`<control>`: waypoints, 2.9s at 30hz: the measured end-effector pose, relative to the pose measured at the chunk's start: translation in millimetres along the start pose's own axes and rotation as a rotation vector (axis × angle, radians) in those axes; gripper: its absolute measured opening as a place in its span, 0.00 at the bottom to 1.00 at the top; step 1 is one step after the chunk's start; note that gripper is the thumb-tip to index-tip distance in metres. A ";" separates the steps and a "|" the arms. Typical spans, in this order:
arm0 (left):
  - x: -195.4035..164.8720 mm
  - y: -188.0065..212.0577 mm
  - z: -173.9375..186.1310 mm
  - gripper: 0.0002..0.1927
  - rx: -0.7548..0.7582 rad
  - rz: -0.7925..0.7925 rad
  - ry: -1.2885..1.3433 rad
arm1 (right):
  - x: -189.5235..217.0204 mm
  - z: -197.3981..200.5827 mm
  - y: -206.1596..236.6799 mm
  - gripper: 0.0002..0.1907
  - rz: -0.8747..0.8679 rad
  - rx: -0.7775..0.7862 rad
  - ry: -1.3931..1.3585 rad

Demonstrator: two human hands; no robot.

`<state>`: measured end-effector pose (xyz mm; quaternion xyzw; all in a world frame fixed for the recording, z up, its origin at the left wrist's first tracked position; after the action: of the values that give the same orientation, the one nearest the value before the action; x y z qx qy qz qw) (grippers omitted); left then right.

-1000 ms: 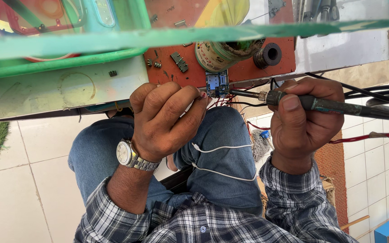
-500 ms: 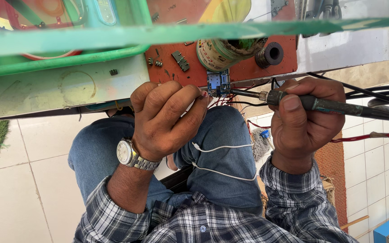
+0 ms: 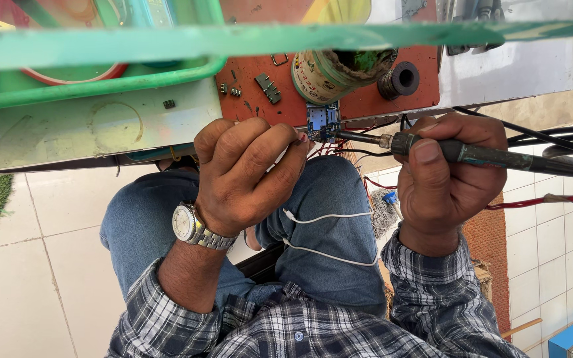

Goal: The person solders a small circuit board held at the edge of a workbench, using a soldering iron in one hand and tweezers in the other. They then apply liquid from a squeeze bottle onto the board, press a small display module onto it, and scrub the assembly with a toothbrush.

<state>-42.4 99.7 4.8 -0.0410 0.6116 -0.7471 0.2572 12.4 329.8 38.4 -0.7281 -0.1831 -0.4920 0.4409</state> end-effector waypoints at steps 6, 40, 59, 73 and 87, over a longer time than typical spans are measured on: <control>0.3 0.7 0.3 0.16 -0.008 0.001 -0.004 | 1.0 0.3 -0.1 0.11 0.013 0.007 0.005; 1.3 3.1 -0.9 0.16 -0.011 -0.006 0.006 | -0.3 5.6 -2.1 0.12 0.045 -0.027 0.029; 0.9 2.6 -0.7 0.15 -0.017 -0.005 0.003 | -2.6 4.6 -0.3 0.11 0.040 -0.028 0.035; 1.6 4.4 -1.8 0.15 -0.017 -0.014 0.002 | -1.6 3.1 -1.1 0.11 0.069 -0.017 0.036; 1.4 3.7 -0.7 0.15 -0.020 -0.008 0.007 | -5.9 9.2 0.8 0.11 0.038 -0.045 0.037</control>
<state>-42.7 99.3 0.8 -0.0433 0.6199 -0.7421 0.2515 15.4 337.9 31.7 -0.7319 -0.1499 -0.5011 0.4368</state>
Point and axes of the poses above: each hand's wrist, its own y-axis away from the middle knuckle, its own z-axis out of the back of the hand, x = y × z, the point moved 4 cm from there along -y, towards the middle knuckle, and after that the axes turned 15 degrees about -x, right-handed, at the moved point
